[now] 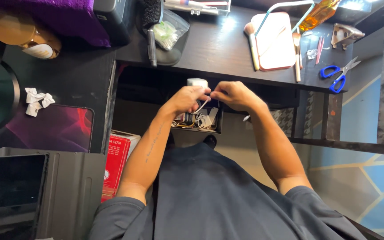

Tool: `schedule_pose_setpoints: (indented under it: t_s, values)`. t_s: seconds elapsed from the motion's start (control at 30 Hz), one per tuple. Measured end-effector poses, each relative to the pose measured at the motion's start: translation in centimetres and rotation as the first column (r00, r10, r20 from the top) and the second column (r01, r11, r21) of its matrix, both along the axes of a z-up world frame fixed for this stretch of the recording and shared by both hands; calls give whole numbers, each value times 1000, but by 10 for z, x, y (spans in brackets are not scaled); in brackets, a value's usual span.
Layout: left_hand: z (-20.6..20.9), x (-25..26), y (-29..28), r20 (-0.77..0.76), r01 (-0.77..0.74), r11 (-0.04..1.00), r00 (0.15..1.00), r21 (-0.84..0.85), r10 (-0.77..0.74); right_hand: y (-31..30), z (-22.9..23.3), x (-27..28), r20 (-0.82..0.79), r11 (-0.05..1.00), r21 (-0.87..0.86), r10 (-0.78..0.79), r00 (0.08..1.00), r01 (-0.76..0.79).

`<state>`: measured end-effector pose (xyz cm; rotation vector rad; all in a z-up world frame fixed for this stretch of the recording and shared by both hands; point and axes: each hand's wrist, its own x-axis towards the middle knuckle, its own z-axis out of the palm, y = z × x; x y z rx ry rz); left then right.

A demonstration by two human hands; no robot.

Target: The person organizes various household and desk items into drawers and a desk area.

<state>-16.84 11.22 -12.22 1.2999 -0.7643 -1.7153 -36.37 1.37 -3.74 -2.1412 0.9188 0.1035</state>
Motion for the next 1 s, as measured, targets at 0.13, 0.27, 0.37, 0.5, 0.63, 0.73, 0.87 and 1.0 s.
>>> schedule_pose_setpoints:
  t_s: [0.13, 0.27, 0.37, 0.5, 0.63, 0.73, 0.87, 1.0]
  values:
    - [-34, -11, 5, 14, 110, 992, 994, -59, -110, 1, -5, 6, 38, 999, -20, -28, 999, 29]
    - [-69, -19, 8, -6, 119, 984, 993, -135, -121, -3, -8, 3, 19, 995, -13, -102, 995, 103]
    - [-72, -36, 7, -93, -46, 995, 995, -88, 38, -1, -16, 2, 55, 980, -25, -194, 980, 195]
    - [-81, -70, 3, -241, -403, 915, 889, -4, 390, 16, -39, 1, 334, 963, -69, -225, 915, 262]
    - [-80, -84, -3, -428, -561, 824, 727, 82, 537, 44, -45, 7, 498, 947, -161, -166, 851, 278]
    - [-96, -90, -12, -461, -645, 759, 647, 94, 607, 59, -57, 9, 539, 913, -272, -118, 834, 305]
    - [-131, -78, -26, -348, -733, 680, 631, 24, 693, 71, -56, 8, 557, 922, -261, -99, 825, 287]
    - [-42, -37, -24, -453, -721, 652, 513, 233, 729, 85, -49, -5, 518, 961, -191, -72, 852, 198]
